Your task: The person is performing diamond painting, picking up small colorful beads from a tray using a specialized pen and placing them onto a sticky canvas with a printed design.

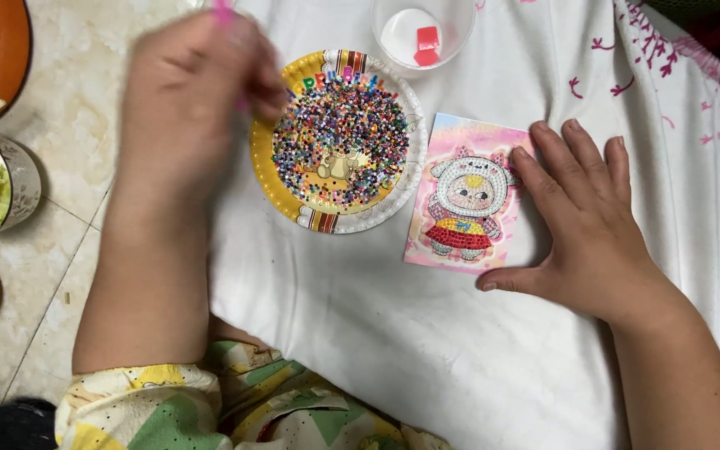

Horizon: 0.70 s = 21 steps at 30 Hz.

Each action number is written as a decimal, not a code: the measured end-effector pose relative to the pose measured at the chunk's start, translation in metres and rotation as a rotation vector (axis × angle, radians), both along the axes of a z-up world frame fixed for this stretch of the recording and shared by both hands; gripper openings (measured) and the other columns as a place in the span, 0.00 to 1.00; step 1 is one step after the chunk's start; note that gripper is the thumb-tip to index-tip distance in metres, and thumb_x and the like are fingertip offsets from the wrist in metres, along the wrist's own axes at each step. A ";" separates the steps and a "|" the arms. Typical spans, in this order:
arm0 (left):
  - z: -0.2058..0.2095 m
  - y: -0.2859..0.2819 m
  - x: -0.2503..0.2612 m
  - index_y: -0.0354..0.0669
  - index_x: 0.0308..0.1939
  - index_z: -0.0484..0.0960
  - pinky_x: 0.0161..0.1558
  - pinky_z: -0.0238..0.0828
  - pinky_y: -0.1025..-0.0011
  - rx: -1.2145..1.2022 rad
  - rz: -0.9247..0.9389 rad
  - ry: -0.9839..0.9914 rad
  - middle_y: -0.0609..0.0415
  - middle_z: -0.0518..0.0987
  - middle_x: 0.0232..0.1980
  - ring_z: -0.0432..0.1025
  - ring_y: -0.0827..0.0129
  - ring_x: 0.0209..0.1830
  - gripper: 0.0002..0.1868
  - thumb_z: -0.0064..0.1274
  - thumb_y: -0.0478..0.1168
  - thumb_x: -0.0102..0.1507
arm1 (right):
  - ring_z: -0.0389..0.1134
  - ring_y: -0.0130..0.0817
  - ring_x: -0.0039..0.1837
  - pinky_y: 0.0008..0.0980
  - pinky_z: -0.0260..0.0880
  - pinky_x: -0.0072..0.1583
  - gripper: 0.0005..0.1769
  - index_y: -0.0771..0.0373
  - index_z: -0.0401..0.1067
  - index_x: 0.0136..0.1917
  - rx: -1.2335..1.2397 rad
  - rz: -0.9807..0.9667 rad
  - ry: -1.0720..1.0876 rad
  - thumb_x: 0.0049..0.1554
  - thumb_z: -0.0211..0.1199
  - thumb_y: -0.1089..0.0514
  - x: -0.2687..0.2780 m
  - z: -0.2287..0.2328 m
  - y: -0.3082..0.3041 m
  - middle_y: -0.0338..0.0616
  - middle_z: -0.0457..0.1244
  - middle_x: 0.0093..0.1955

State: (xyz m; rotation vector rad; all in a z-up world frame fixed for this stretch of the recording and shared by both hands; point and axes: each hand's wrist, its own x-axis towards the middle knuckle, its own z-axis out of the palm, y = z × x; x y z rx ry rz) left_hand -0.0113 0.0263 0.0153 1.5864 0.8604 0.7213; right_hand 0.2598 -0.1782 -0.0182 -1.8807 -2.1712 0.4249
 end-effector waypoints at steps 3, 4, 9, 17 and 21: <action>0.006 0.000 -0.010 0.39 0.31 0.76 0.30 0.56 0.79 0.095 0.152 0.073 0.56 0.68 0.21 0.62 0.77 0.21 0.21 0.39 0.48 0.71 | 0.39 0.64 0.77 0.68 0.31 0.70 0.68 0.62 0.48 0.74 -0.003 0.003 0.002 0.29 0.67 0.27 0.000 0.000 0.000 0.55 0.41 0.77; 0.007 0.000 -0.012 0.40 0.31 0.79 0.29 0.51 0.80 0.128 0.172 0.160 0.59 0.66 0.19 0.58 0.80 0.20 0.23 0.38 0.51 0.71 | 0.39 0.63 0.77 0.68 0.31 0.70 0.68 0.61 0.48 0.74 0.003 0.004 0.006 0.29 0.68 0.28 0.000 -0.001 0.000 0.54 0.41 0.77; 0.009 -0.004 0.001 0.41 0.33 0.75 0.25 0.61 0.84 -0.079 0.031 0.177 0.57 0.74 0.25 0.64 0.80 0.20 0.10 0.42 0.38 0.69 | 0.39 0.63 0.77 0.68 0.32 0.70 0.68 0.61 0.49 0.73 0.005 -0.004 -0.010 0.28 0.67 0.27 0.000 0.000 0.000 0.55 0.42 0.77; -0.013 -0.010 -0.035 0.37 0.39 0.76 0.39 0.65 0.70 0.484 -0.098 0.329 0.52 0.77 0.38 0.71 0.66 0.37 0.08 0.43 0.35 0.69 | 0.38 0.64 0.77 0.68 0.30 0.70 0.69 0.59 0.48 0.74 -0.019 -0.015 0.005 0.27 0.69 0.29 0.000 0.000 0.000 0.54 0.41 0.78; -0.028 -0.014 -0.044 0.40 0.35 0.79 0.48 0.63 0.66 0.551 -0.023 0.283 0.54 0.76 0.41 0.68 0.62 0.44 0.11 0.43 0.37 0.70 | 0.40 0.65 0.76 0.68 0.33 0.69 0.68 0.61 0.50 0.73 0.002 0.004 -0.017 0.28 0.67 0.26 0.001 -0.002 0.001 0.56 0.42 0.77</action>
